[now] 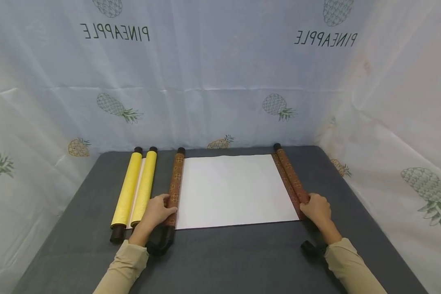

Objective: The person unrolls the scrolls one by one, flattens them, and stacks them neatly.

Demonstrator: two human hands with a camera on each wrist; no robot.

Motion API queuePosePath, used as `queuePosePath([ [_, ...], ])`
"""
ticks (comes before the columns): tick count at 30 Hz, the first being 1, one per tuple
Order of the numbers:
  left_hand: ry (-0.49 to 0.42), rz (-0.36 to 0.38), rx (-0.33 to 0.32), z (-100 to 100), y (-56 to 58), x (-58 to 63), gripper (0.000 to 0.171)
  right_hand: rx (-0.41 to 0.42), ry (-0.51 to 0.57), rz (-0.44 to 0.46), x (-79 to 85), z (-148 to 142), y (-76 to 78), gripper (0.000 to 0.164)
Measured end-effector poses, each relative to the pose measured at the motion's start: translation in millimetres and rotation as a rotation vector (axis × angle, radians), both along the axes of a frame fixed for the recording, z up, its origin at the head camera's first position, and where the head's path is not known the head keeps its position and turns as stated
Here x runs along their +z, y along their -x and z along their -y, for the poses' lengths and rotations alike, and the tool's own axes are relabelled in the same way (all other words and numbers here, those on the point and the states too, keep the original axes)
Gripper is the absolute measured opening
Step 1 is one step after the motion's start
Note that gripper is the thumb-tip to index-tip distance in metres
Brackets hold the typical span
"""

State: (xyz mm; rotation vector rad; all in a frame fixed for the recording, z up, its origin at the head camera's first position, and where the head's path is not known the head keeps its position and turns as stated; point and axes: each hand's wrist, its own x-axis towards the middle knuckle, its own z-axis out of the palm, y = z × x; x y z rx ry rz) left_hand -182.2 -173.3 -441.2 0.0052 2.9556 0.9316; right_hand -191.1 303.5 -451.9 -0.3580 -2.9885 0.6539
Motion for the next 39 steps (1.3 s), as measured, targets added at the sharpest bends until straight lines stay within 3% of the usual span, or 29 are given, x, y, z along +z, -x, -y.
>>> queuePosePath([
  [13,-0.016,0.009,-0.026,-4,-0.2,4.7,0.047,-0.009,-0.007,0.025,-1.7,-18,3.6,0.042],
  [21,0.113,0.055,0.007,0,0.8,4.1,0.058,-0.01,-0.015,0.034,3.6,-16,2.1,0.037],
  [25,0.125,0.094,0.037,3,-0.1,3.2,0.062,-0.009,-0.019,0.069,6.0,-16,2.1,0.042],
  [32,0.11,0.025,0.034,6,-1.0,6.1,0.057,0.008,-0.027,0.084,7.6,-16,1.9,0.048],
  [39,0.124,0.024,0.029,7,-1.0,6.2,0.057,-0.004,-0.01,0.077,5.6,-17,2.0,0.048],
])
